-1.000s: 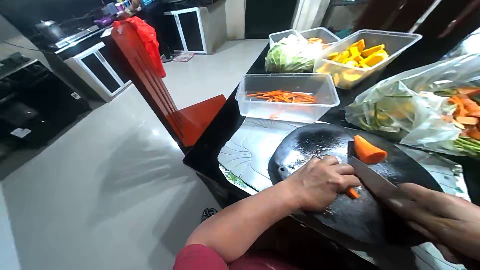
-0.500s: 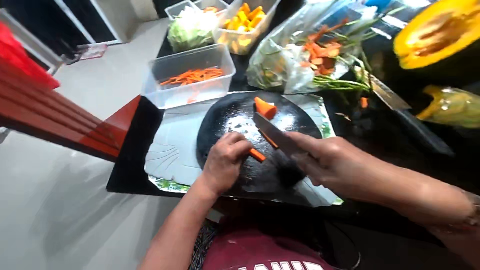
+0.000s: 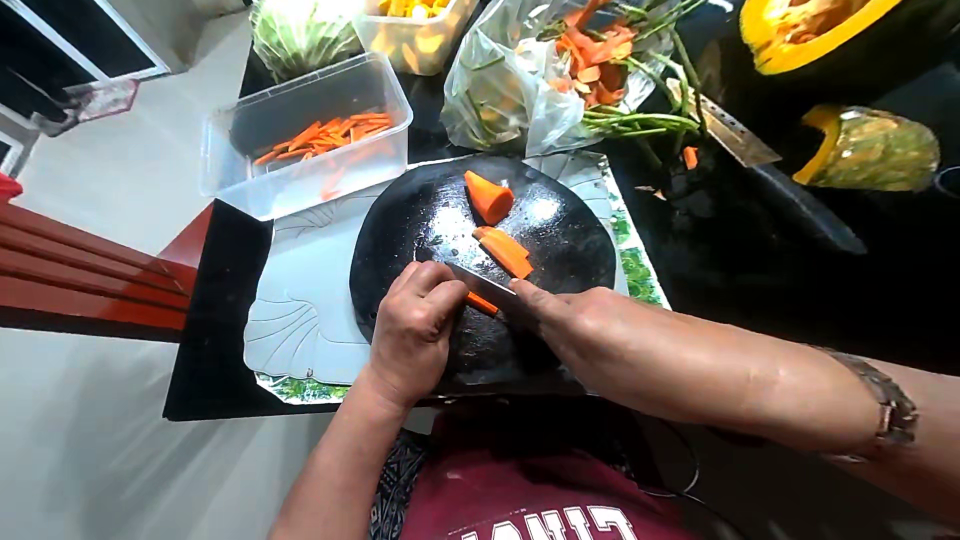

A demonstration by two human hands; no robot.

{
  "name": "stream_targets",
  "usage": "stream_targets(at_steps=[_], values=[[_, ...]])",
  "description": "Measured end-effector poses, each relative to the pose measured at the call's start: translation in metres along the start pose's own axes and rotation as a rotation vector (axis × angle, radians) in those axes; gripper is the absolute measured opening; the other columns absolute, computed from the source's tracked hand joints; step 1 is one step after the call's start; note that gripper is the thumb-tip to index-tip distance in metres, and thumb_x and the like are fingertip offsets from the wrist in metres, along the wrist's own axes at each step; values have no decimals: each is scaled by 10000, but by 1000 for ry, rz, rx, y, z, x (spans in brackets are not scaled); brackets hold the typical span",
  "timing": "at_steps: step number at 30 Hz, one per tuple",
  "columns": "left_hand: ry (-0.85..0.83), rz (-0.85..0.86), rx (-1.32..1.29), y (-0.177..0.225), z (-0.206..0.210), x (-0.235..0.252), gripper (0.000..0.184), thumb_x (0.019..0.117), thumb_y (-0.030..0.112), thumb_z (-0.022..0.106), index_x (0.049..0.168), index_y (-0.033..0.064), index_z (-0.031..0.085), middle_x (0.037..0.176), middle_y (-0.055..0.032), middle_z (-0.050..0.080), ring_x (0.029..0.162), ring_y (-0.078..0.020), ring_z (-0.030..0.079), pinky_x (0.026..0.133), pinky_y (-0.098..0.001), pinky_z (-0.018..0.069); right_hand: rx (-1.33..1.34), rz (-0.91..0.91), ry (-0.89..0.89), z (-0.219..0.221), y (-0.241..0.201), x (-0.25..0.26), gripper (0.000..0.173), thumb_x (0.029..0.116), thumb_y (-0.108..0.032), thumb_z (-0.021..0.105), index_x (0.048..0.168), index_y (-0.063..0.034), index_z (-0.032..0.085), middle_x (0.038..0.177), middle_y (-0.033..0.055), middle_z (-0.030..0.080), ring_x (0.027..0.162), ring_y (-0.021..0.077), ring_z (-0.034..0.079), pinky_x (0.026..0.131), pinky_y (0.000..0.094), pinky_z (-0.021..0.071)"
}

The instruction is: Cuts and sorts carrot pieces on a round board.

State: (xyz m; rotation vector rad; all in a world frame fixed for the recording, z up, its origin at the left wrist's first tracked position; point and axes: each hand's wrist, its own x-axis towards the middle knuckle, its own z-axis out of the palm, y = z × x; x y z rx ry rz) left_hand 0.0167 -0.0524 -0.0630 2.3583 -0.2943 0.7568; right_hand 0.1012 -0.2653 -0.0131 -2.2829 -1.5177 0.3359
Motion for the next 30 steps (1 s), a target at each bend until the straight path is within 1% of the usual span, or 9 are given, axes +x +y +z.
stream_targets(at_steps=[4,8,11,13,17,24,26,28,30], values=[[-6,-4,4,2,0,0,135,916,-21,635,877,13,759,906,-90,670,924,-185,637,838,-297,528,-76,-31,-14,1,-4,0,413,922,15,538,1330,84,539,746,89,615,614,210,649,538,348,545],[-20,-4,19,2,1,1,146,908,-33,620,855,16,747,895,-93,666,914,-194,641,827,-296,535,-150,-22,-101,-1,-12,8,293,887,12,587,1177,57,575,731,102,600,571,239,643,496,370,528],[-28,2,21,1,2,0,145,908,-34,622,854,20,746,889,-89,664,906,-196,641,820,-311,537,-82,108,-304,-8,-21,28,299,975,-29,559,1268,23,526,760,82,586,677,241,652,598,391,538],[-28,2,21,-1,1,1,137,908,-24,634,869,26,756,898,-86,673,907,-193,649,818,-321,540,-55,153,-345,-10,-22,33,339,996,-32,535,1329,17,489,776,87,592,729,256,660,641,410,543],[-48,21,37,-1,-1,1,114,905,6,656,891,37,765,898,-87,680,901,-204,655,809,-342,536,-14,131,-294,-5,-18,23,423,976,-8,541,1388,44,462,789,103,607,740,266,663,652,427,546],[-62,60,-2,-2,1,1,134,918,16,640,899,47,769,896,-84,692,913,-218,662,812,-358,538,-134,21,-58,7,-17,-10,524,859,37,550,1362,166,481,623,99,570,534,285,634,496,427,533],[-72,65,-9,-2,2,2,142,925,7,626,899,41,761,904,-89,689,912,-221,661,801,-359,538,-86,72,-92,4,-18,-4,483,891,31,538,1360,135,491,633,90,567,560,271,633,511,423,529],[-73,74,-15,-2,2,2,141,925,7,631,915,43,767,927,-85,698,922,-212,660,814,-353,539,45,164,-171,0,-15,11,373,982,-9,505,1351,50,509,708,90,591,649,246,638,588,418,536],[-61,78,-18,-3,0,1,136,923,10,636,914,45,767,945,-84,708,938,-208,668,828,-352,542,153,176,-164,-1,-8,21,291,1032,-52,473,1304,0,560,731,65,587,620,171,611,570,349,523]])
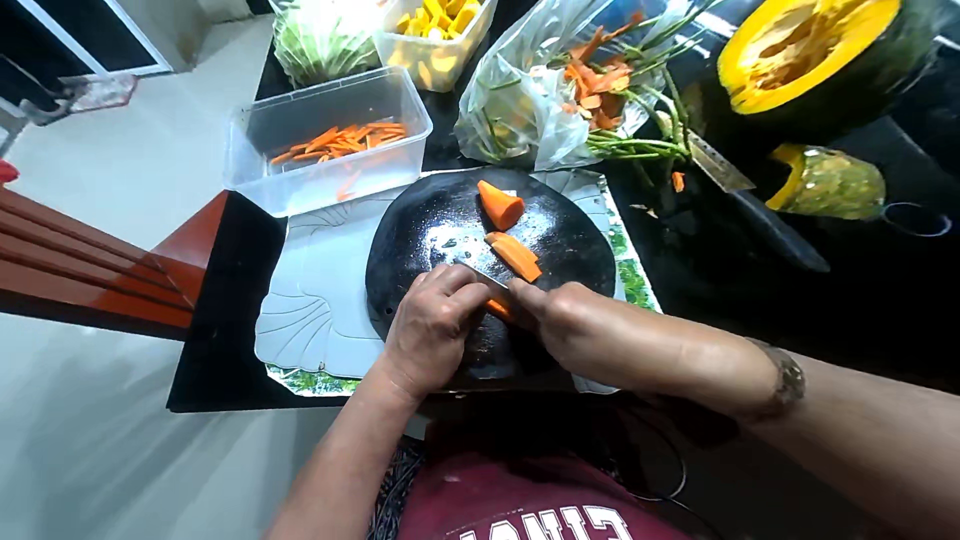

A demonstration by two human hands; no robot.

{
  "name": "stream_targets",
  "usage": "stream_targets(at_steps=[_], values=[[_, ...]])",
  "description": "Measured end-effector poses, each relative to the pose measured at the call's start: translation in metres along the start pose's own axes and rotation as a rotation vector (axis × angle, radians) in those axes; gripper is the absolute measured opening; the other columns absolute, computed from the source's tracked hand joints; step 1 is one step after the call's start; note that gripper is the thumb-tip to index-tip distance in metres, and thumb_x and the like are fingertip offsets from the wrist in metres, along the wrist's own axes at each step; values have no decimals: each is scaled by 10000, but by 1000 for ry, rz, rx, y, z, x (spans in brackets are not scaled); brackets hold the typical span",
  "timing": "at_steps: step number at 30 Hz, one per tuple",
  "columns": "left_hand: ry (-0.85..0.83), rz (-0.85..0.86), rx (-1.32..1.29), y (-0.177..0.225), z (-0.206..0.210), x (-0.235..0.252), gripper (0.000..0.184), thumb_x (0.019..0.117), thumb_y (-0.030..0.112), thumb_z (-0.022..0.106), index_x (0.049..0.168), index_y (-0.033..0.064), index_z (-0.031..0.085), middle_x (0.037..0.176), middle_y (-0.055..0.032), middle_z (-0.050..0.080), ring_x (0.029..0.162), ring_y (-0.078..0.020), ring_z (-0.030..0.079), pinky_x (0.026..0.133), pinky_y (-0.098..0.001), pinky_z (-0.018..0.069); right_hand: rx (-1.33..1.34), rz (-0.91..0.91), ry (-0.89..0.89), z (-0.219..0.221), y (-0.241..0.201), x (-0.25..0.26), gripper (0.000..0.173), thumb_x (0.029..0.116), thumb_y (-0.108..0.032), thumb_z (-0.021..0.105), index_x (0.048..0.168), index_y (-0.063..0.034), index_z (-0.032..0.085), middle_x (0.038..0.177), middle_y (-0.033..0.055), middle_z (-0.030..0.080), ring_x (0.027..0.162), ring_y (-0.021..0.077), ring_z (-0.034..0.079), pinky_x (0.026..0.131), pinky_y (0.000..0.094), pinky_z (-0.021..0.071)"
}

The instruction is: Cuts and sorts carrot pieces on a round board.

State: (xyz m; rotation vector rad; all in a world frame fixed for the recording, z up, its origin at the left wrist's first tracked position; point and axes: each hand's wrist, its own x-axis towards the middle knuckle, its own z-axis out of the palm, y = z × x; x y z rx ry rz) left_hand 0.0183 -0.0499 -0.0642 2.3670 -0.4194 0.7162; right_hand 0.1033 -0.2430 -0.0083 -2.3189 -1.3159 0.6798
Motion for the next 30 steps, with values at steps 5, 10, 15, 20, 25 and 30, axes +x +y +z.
stream_targets(at_steps=[5,10,15,20,25,30], values=[[35,-28,-19,3,-6,-17,140,934,10,630,889,30,761,968,-97,717,999,-206,668,887,-345,540,-37,-46,130,5,12,-8,318,1034,-90,447,1311,6,571,679,32,557,587,139,577,533,321,491],[112,-105,-92,7,-5,-23,81,904,11,686,918,3,766,989,-105,698,998,-178,649,908,-300,536,-182,-107,250,11,8,-26,438,967,-76,464,1377,71,509,575,13,505,492,167,554,459,351,482],[94,-128,-24,10,-1,-20,102,912,68,695,912,63,796,975,-65,705,1000,-177,628,893,-325,503,-257,-170,271,18,-2,-36,491,907,-31,504,1372,122,533,587,60,545,476,225,573,450,377,497],[116,-117,-2,11,1,-20,99,913,64,696,895,59,793,959,-57,711,982,-179,629,874,-327,501,-304,-190,261,22,-6,-35,503,889,-17,517,1368,132,536,572,56,540,458,226,570,434,366,488],[108,-116,3,11,1,-20,113,918,62,680,899,63,791,968,-62,714,993,-188,633,870,-341,501,-325,-193,261,26,-7,-34,517,863,-6,529,1358,143,529,576,68,548,466,252,587,439,385,499],[111,-108,5,11,2,-19,115,913,56,678,893,62,791,972,-68,720,992,-194,638,866,-342,501,-371,-191,231,28,-10,-34,574,825,26,568,1372,177,479,590,81,560,467,263,604,444,379,512]])
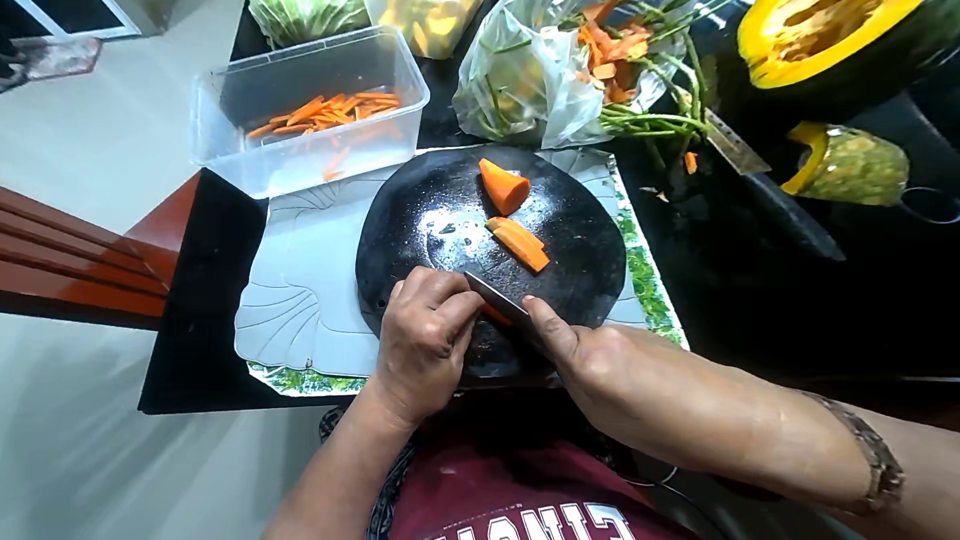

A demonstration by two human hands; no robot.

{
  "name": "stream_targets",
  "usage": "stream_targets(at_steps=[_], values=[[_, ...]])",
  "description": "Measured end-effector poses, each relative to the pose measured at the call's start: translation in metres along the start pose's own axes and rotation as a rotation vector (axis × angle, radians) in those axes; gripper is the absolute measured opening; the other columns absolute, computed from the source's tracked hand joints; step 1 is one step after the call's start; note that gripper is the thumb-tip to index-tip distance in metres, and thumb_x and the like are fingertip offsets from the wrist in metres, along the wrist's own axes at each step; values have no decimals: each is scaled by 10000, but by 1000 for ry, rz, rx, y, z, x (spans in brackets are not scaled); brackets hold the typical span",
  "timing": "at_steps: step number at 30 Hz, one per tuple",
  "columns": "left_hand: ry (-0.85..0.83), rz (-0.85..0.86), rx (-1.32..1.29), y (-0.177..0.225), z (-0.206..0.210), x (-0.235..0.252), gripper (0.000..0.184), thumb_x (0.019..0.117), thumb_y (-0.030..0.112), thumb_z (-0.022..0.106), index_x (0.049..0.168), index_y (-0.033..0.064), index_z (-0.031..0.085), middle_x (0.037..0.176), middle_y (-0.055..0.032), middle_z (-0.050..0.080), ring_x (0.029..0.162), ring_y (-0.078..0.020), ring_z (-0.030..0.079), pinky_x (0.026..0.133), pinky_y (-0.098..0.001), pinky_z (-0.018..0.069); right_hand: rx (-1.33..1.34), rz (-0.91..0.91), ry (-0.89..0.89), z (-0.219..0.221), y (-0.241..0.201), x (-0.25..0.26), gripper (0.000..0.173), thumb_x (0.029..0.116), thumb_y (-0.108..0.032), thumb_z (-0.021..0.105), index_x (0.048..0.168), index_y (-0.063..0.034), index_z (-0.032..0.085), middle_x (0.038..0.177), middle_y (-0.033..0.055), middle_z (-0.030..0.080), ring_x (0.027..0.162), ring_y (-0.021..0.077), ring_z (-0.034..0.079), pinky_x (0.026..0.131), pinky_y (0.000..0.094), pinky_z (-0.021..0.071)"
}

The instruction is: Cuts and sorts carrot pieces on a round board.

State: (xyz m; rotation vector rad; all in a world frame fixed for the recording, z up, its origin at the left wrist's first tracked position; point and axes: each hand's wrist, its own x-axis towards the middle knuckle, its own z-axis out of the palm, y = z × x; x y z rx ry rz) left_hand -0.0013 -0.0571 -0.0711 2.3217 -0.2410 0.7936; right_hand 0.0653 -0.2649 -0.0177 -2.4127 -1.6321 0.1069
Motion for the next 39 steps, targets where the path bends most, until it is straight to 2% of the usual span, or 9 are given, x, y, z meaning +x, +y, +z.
stream_targets(at_steps=[5,12,17,23,25,29,32,34,39], values=[[-1,15,3,-1,1,-1,102,904,50,686,876,55,784,974,-77,730,1005,-205,656,876,-362,506,-37,-39,-42,-2,-2,10,571,768,51,613,1310,193,505,591,76,537,475,255,601,442,368,497],[-9,44,42,-4,-1,0,98,907,68,691,880,62,786,980,-73,738,1014,-208,669,876,-381,508,-11,25,-162,-10,-7,9,588,836,56,600,1389,184,449,657,112,593,550,287,645,511,405,529],[1,54,49,-6,1,-1,104,915,81,693,902,73,796,979,-66,738,1001,-201,667,853,-381,503,74,39,-43,-4,2,-19,523,894,-16,509,1391,145,495,545,34,512,446,223,568,426,369,490],[-45,19,95,-2,1,5,106,922,99,686,877,86,781,967,-53,734,965,-197,669,818,-378,510,126,184,-112,-14,19,0,482,982,-30,496,1448,93,471,635,112,590,579,297,637,549,457,535],[-82,8,133,3,2,13,89,906,104,698,873,85,779,945,-62,730,929,-212,674,793,-400,505,165,183,-77,-17,29,1,451,1003,-51,486,1435,79,485,623,91,574,566,261,620,541,429,527],[-132,0,146,8,9,37,79,902,94,705,914,60,776,950,-94,725,905,-260,679,769,-444,512,307,150,45,-23,50,-8,398,1007,-107,450,1379,-4,546,609,-8,504,520,96,514,486,295,456],[-190,58,204,9,9,65,127,888,57,694,985,65,775,1017,-116,720,946,-302,666,776,-476,510,334,139,123,-21,60,-18,404,980,-119,449,1357,-39,569,638,-22,539,553,64,544,490,267,464],[-321,112,251,10,8,84,182,885,39,704,1037,96,786,1063,-134,695,999,-336,641,793,-502,500,365,149,162,-20,65,-27,382,985,-127,449,1335,-48,583,651,-19,553,538,51,540,482,253,468],[-493,233,319,2,16,101,156,848,19,731,942,129,791,1076,-138,670,1031,-336,622,793,-486,495,419,164,211,-17,72,-47,371,993,-159,439,1297,-17,598,603,-51,498,460,-13,469,434,176,427]])
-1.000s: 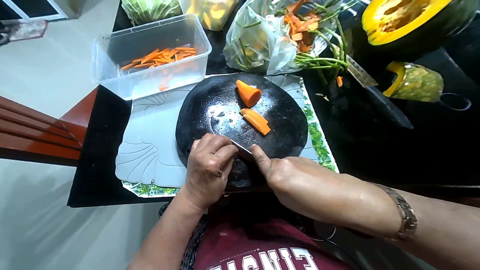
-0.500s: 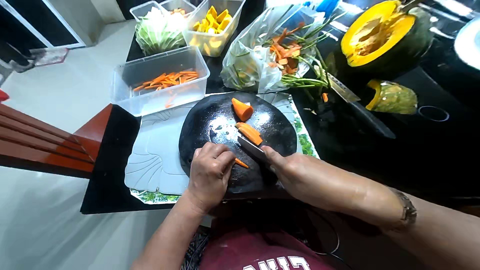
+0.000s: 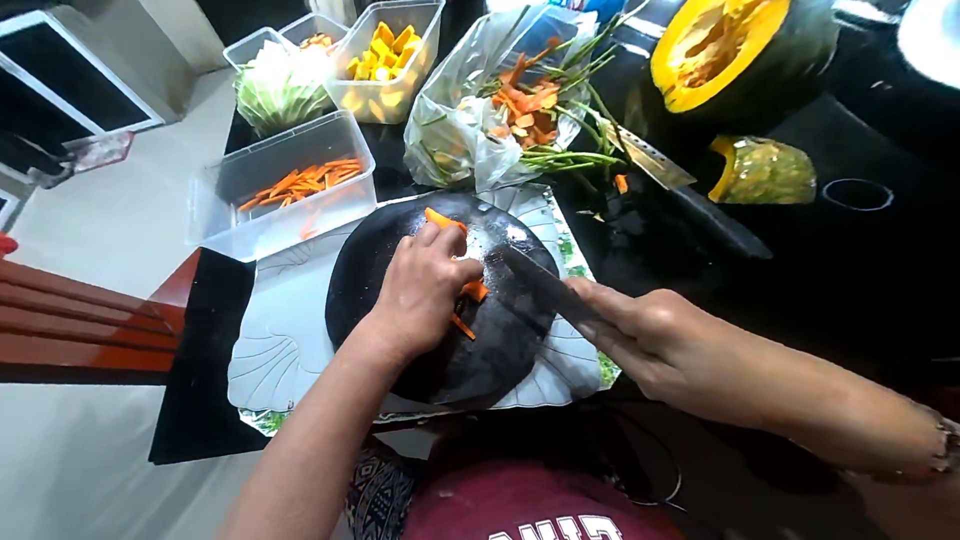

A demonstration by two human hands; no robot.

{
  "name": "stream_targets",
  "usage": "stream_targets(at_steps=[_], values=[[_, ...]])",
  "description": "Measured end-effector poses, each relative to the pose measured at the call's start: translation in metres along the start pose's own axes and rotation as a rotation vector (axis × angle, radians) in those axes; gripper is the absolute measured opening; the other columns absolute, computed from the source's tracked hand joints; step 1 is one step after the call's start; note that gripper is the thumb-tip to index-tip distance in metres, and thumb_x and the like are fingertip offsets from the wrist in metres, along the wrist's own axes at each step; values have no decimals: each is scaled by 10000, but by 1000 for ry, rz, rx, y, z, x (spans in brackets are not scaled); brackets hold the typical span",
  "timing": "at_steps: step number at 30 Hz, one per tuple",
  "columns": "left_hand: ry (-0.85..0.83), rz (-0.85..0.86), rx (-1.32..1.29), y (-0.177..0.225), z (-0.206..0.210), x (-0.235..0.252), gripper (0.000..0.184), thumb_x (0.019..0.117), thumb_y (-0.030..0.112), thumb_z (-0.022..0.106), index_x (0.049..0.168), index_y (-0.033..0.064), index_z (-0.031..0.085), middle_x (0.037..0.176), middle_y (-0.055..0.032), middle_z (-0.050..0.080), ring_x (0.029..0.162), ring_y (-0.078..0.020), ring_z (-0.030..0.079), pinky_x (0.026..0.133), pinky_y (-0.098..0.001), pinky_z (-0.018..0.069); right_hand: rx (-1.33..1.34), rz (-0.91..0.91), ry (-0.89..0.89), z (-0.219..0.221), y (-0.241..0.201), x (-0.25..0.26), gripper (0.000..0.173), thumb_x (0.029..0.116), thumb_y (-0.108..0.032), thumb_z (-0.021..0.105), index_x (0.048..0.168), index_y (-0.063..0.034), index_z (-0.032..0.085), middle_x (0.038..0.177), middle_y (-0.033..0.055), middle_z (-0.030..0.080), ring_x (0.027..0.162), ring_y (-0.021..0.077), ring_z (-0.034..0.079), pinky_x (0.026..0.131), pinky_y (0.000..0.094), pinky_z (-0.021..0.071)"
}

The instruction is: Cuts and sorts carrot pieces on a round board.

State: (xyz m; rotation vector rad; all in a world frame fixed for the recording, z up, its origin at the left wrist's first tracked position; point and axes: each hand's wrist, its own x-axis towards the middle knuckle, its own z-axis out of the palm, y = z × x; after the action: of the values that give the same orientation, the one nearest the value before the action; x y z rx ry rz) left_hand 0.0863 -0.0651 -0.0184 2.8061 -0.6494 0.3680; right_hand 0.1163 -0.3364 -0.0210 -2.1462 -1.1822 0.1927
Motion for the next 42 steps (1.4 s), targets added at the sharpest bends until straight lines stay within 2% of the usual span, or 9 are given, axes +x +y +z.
stream_targets(at_steps=[4,8,11,13,16,21,25,37,42], values=[[6,27,7,0,3,-4,103,848,-5,709,901,75,747,1038,-134,676,1003,-330,639,772,-476,509,57,-18,-67,4,-5,-1,371,989,-143,449,1306,-25,602,619,-41,512,468,-6,473,439,175,425],[45,15,6,-2,0,-14,66,868,-14,664,847,41,692,873,-116,677,867,-314,661,705,-478,490,51,-52,-206,15,-16,4,389,994,-129,439,1327,-1,595,612,-17,501,483,58,481,446,238,423],[208,-121,-88,-8,-11,-33,56,908,13,647,881,10,696,895,-134,688,907,-324,661,786,-496,522,14,-88,-312,24,-25,8,391,977,-97,454,1323,35,580,601,15,500,493,129,511,455,302,439],[343,-175,-171,-7,-15,-49,34,896,19,670,869,17,691,920,-111,693,937,-281,630,848,-435,499,-37,-69,-378,25,-33,14,385,983,-73,470,1343,32,556,624,50,532,532,195,570,487,360,480],[452,-173,-288,6,-5,-71,59,898,45,678,853,30,713,941,-86,706,940,-199,637,852,-349,512,-95,13,-371,22,-36,29,407,956,-32,523,1359,14,565,641,91,575,580,268,616,527,446,511],[354,-141,-378,17,19,-93,102,942,59,674,884,22,749,979,-91,712,985,-171,660,891,-296,544,-212,13,-255,22,-28,39,402,1000,-78,486,1391,2,533,599,31,537,531,194,585,499,387,502],[398,-184,-396,18,23,-98,99,929,53,693,940,-8,771,1005,-119,699,1007,-166,654,919,-262,539,-233,-86,-211,35,-46,28,502,943,-37,498,1428,93,495,573,61,537,480,241,577,457,408,498],[451,-190,-379,20,28,-99,111,933,35,677,925,5,784,961,-102,706,974,-153,651,886,-243,532,-352,-207,-213,45,-51,35,518,879,-12,535,1383,108,532,576,51,540,465,236,578,439,375,490],[449,-177,-339,21,28,-98,112,930,21,671,904,2,778,932,-98,705,966,-166,650,886,-248,525,-454,-274,-286,44,-57,43,589,776,25,608,1339,166,513,550,38,506,445,225,570,419,353,467]])
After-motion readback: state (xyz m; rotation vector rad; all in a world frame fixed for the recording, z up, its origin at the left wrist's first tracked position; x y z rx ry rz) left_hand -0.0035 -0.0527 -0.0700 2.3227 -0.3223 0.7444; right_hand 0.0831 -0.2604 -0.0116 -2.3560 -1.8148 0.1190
